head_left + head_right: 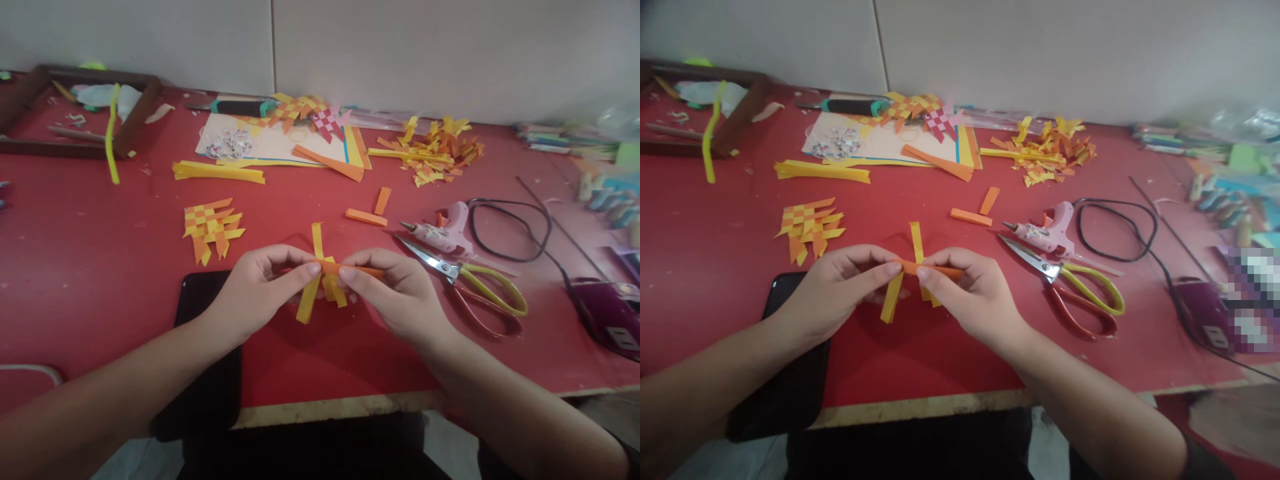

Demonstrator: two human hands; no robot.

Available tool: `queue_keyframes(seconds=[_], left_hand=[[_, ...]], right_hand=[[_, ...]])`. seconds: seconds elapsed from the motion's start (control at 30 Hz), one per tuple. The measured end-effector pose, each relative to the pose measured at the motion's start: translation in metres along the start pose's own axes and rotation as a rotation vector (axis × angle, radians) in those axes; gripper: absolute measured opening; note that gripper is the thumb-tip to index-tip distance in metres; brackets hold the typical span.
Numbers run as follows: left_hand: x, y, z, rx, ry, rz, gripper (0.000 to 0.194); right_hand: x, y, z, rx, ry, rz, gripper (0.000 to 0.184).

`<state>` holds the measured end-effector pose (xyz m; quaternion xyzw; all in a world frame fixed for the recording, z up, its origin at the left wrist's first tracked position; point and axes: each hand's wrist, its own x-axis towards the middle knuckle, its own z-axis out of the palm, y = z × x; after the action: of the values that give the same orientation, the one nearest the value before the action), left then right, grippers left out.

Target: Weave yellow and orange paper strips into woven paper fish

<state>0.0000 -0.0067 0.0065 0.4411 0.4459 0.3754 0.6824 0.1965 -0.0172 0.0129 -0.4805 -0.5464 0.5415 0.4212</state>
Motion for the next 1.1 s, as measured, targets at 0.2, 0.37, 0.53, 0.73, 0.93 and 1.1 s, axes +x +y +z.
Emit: queue_keyframes(seconds=[0.2, 0.37, 0.53, 0.73, 0.93, 1.1], left_hand=[[0.001, -0.001, 0.000, 0.041, -0.007, 0.028, 0.017], [0.001, 0.000, 0.001, 0.175, -0.022, 0.107, 0.013], [0.000, 0.000, 0.002, 0.173, -0.033, 0.117, 0.016], [0.001, -0.005, 0.000, 0.193, -0.012, 0.255, 0.031], [0.000, -0.011, -0.001, 0.204, -0.018, 0.312, 0.028], [0.002, -0.012, -0.001, 0.180, 0.006, 0.295, 0.020]], right_hand=[[0.001, -0.002, 0.001, -0.015, 0.020, -0.015, 0.019], [0.002, -0.003, 0.002, -0.015, 0.076, -0.060, 0.016], [0.002, -0.003, 0.001, -0.028, 0.078, -0.066, 0.015], [0.002, -0.001, 0.000, 0.010, 0.074, -0.016, 0.020], [0.002, -0.002, 0.001, -0.004, 0.071, 0.013, 0.021], [0.003, -0.002, 0.002, 0.050, 0.052, 0.021, 0.023]])
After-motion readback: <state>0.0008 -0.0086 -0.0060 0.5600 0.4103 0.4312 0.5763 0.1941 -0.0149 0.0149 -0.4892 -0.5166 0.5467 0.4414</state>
